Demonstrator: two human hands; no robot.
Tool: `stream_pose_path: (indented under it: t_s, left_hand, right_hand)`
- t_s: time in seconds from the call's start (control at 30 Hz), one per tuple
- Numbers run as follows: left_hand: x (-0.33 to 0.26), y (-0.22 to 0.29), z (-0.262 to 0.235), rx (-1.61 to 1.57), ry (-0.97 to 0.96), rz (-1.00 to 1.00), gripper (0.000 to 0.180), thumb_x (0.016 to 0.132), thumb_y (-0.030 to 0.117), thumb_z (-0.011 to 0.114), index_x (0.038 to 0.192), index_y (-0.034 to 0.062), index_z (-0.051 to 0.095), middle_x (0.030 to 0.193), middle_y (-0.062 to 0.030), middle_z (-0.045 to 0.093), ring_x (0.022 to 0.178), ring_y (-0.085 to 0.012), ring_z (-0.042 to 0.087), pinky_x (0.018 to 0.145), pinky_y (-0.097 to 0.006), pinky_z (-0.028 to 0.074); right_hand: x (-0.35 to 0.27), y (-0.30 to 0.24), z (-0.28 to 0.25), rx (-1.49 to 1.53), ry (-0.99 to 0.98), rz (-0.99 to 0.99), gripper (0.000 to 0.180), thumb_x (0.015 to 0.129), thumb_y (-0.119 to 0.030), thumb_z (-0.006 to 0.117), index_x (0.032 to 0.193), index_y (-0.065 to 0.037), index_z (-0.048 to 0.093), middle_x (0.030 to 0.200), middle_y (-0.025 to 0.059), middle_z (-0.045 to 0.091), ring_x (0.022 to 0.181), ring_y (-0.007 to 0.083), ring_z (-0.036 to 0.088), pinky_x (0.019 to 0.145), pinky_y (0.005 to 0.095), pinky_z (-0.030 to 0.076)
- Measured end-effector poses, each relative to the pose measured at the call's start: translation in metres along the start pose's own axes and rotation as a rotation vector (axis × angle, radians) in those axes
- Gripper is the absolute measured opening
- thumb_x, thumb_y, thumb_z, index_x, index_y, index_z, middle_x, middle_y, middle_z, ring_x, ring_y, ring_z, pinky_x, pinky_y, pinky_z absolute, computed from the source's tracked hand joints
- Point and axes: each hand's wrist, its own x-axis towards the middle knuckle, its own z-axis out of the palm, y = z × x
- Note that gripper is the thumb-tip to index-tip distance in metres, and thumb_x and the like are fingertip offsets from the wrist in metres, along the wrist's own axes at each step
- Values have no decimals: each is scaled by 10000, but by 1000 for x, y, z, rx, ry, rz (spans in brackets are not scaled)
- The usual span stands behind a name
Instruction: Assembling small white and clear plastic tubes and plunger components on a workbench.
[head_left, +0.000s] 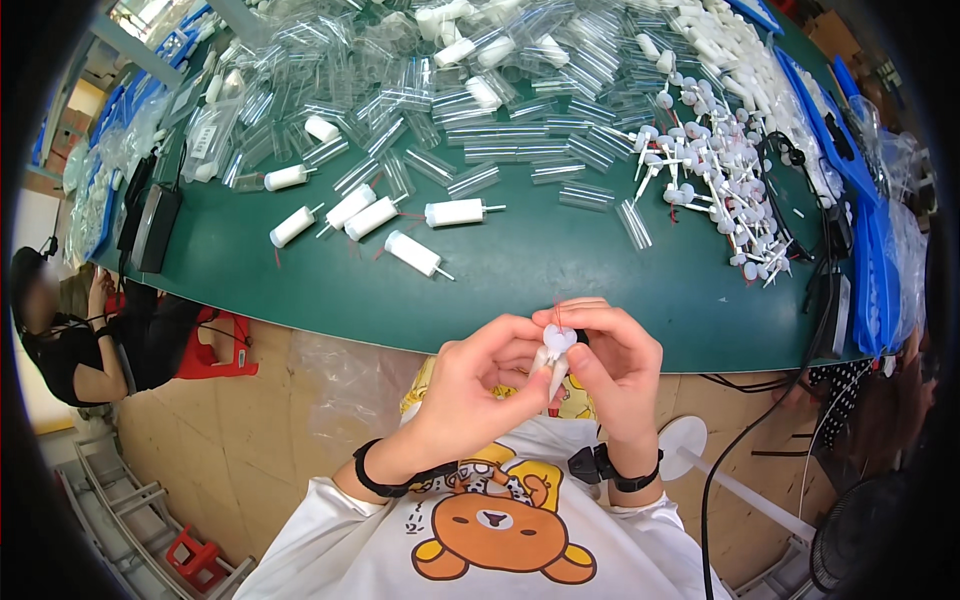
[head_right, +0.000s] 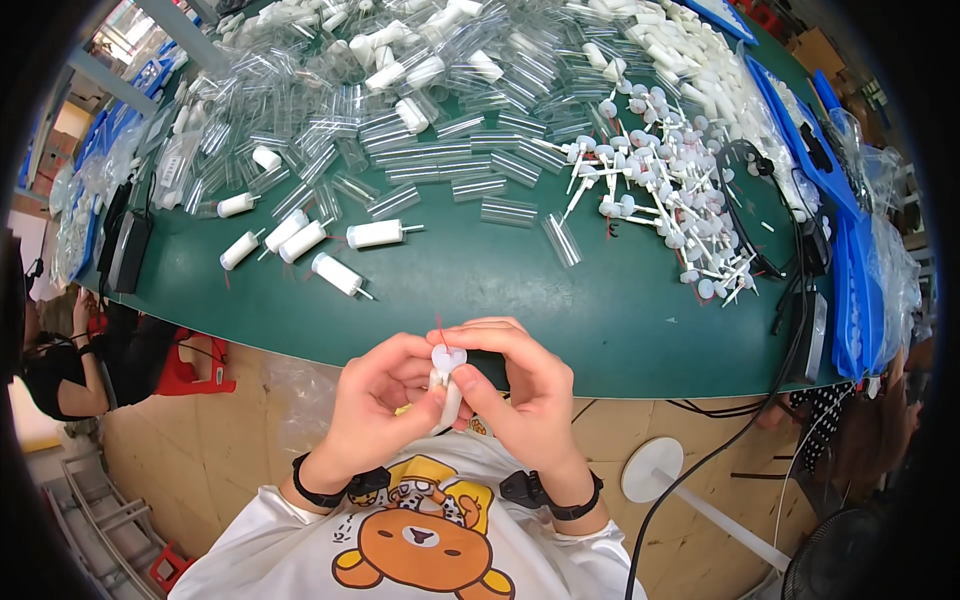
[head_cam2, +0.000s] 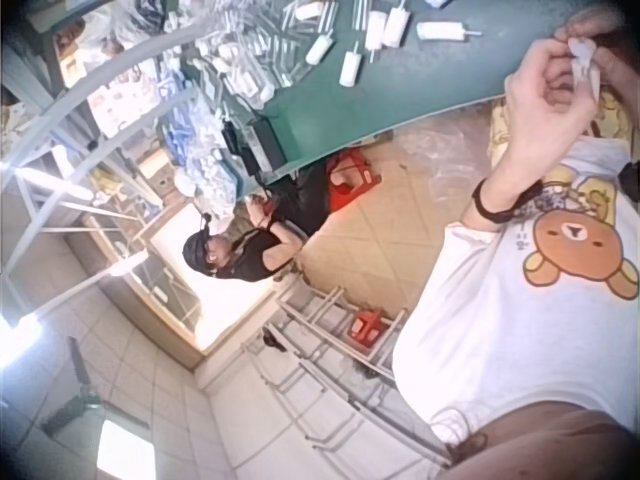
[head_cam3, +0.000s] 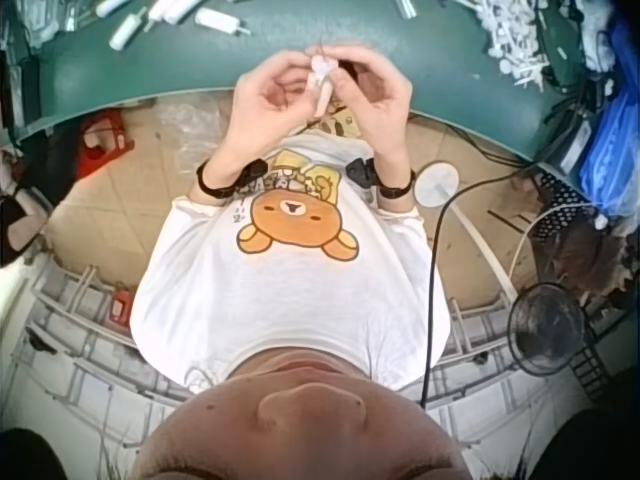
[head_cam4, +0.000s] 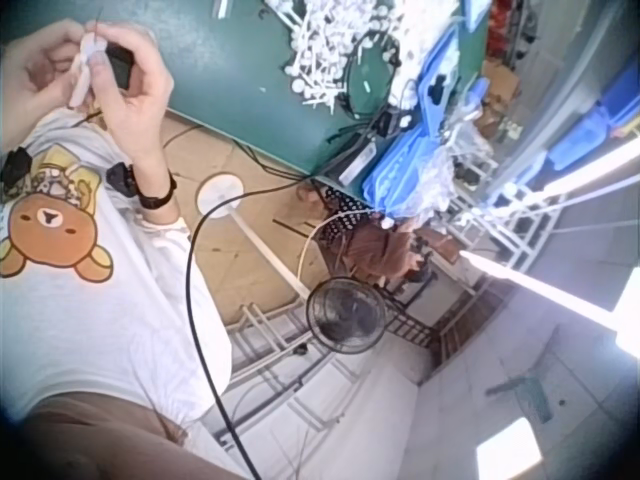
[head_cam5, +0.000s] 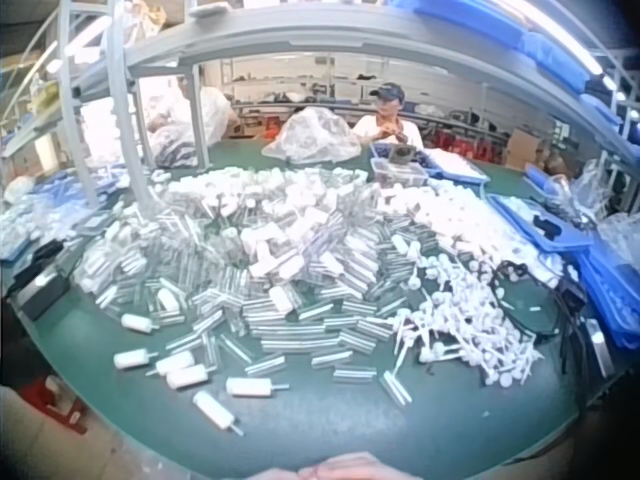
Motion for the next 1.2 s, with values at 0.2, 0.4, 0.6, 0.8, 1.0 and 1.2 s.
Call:
stream_pose_path:
  t_s: [0.2, 0.4, 0.6, 0.8, 1.0, 1.2]
  left_hand:
    - [-1, -4, -2, -111, -30, -43, 232, 855, -72, 488, 1082, -54, 440, 943, -124, 622, 814, -153, 633, 713, -278, 537]
    - [-2, -5, -6, -221, -17, -49, 199, 850, -65, 504, 1009, -21, 393, 951, -145, 617, 839, -167, 632, 732, -283, 533]
    - [-2, -7, -3, 9, -6, 70, 262, 802, -41, 612, 973, -7, 417, 941, -138, 627, 869, -162, 634, 735, -274, 538]
    - [0, -7, -3, 100, 16, 71, 289, 773, -52, 655, 949, 0, 432, 991, -158, 616, 945, -188, 619, 777, -295, 530]
    - [-1, -6, -4, 145, -10, 54, 257, 786, -55, 647, 934, -8, 442, 990, -163, 610, 949, -210, 628, 800, -309, 530]
    - [-3, -11, -5, 166, -22, 111, 201, 816, 18, 637, 933, -33, 481, 1001, -141, 616, 921, -223, 647, 746, -293, 552]
  right_hand:
    - [-2, 2, 4, 43, 14, 14, 245, 759, 94, 570, 992, 27, 605, 1065, 159, 609, 1020, 247, 555, 878, 355, 440]
    - [-4, 2, 3, 95, 10, 42, 247, 754, 97, 558, 992, 33, 579, 1038, 161, 598, 999, 236, 561, 879, 361, 438]
    - [-8, 5, 0, 105, 23, 45, 263, 746, 96, 586, 1001, 37, 566, 1013, 153, 596, 979, 221, 568, 876, 356, 435]
    - [-11, 6, -3, 128, 86, 12, 300, 739, 71, 632, 1028, 36, 560, 1029, 146, 589, 1000, 223, 563, 883, 350, 431]
    - [-10, 0, -2, 119, -27, 77, 365, 719, 46, 666, 1071, 41, 567, 1129, 167, 549, 1080, 226, 520, 902, 349, 421]
    - [-10, 2, -6, 114, -130, 93, 402, 706, 47, 670, 1096, 41, 573, 1189, 175, 515, 1088, 233, 508, 924, 354, 407]
